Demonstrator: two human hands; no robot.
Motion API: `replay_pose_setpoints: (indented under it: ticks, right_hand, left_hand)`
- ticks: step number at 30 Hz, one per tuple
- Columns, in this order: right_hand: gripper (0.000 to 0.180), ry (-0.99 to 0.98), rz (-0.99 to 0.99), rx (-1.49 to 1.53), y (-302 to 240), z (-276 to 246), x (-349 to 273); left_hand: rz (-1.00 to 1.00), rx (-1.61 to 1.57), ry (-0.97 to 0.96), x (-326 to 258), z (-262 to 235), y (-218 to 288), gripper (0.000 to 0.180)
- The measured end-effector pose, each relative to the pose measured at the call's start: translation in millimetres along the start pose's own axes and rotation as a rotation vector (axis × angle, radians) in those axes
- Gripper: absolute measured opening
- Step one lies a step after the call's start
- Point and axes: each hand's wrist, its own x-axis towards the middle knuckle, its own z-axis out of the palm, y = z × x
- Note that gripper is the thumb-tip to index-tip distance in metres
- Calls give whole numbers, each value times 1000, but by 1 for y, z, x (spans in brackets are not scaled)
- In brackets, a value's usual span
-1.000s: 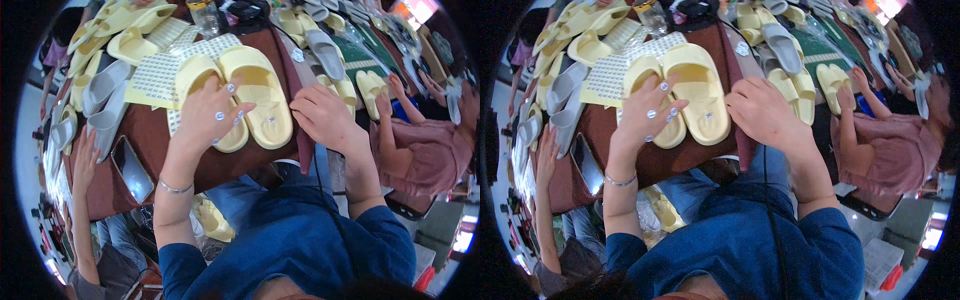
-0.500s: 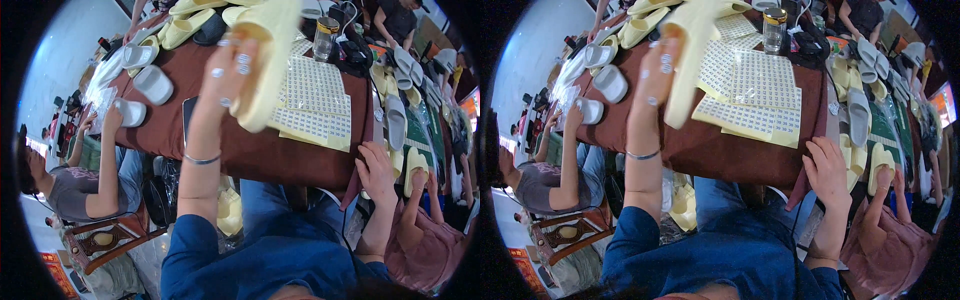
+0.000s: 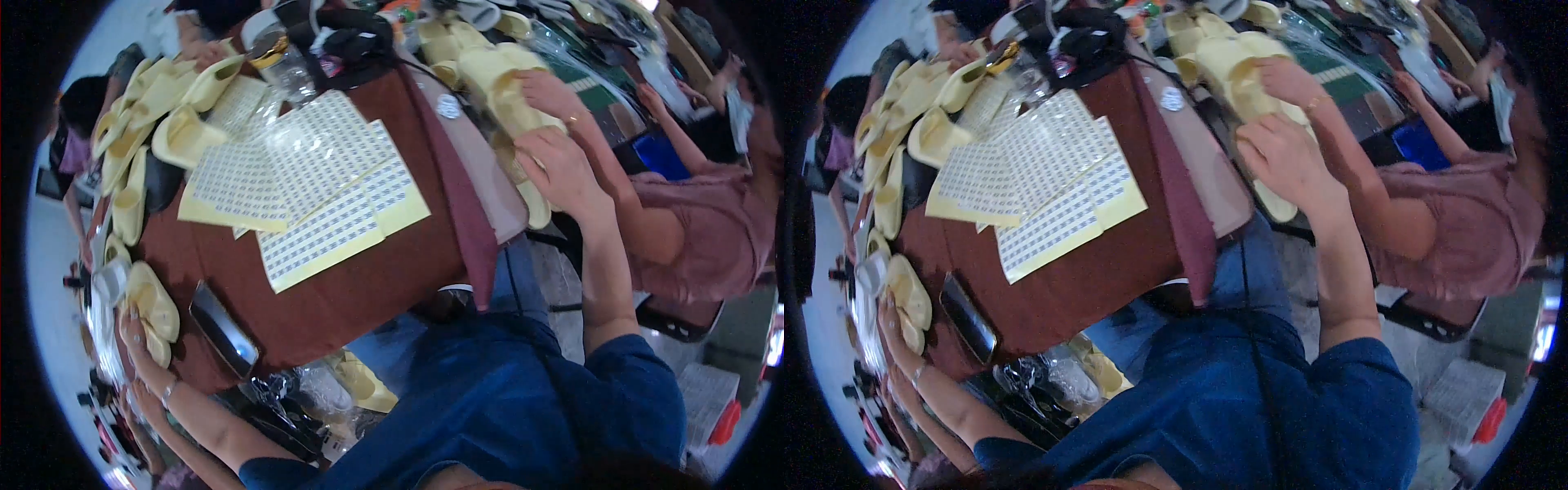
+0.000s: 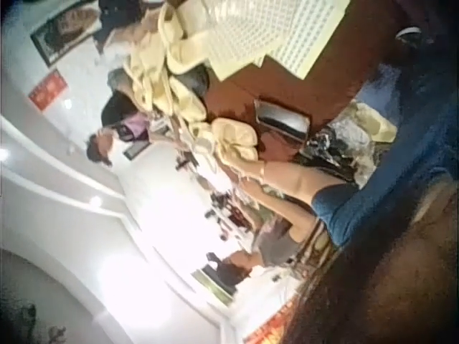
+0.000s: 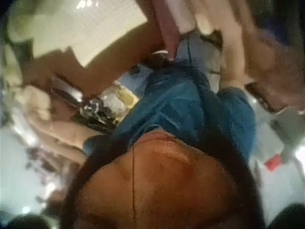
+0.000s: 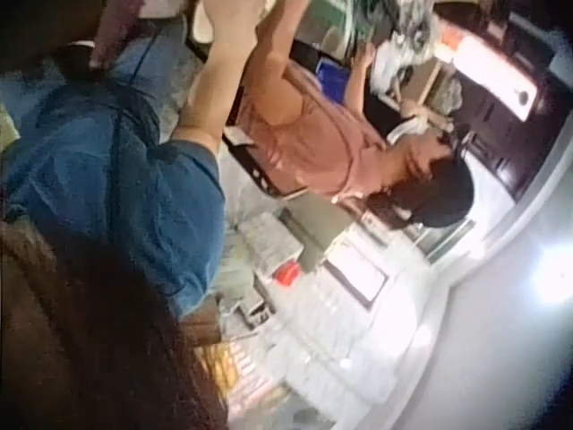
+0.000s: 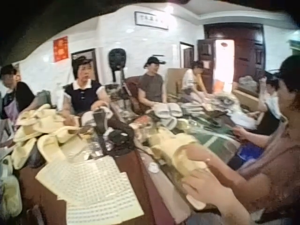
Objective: Applying size-indicating stickers to the insoles of finished yellow slippers.
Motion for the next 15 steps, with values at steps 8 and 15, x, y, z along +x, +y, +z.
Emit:
replay_pose_setpoints:
  ticks: [8,15]
  right_hand:
    - [18,50,215,-186,101,18,-28]
    - [18,-240,469,-120,100,82,-3]
  left_hand:
    - [231,-393,-26,-76,23,329,48]
    - [766,-469,-129,-167,104,532,47]
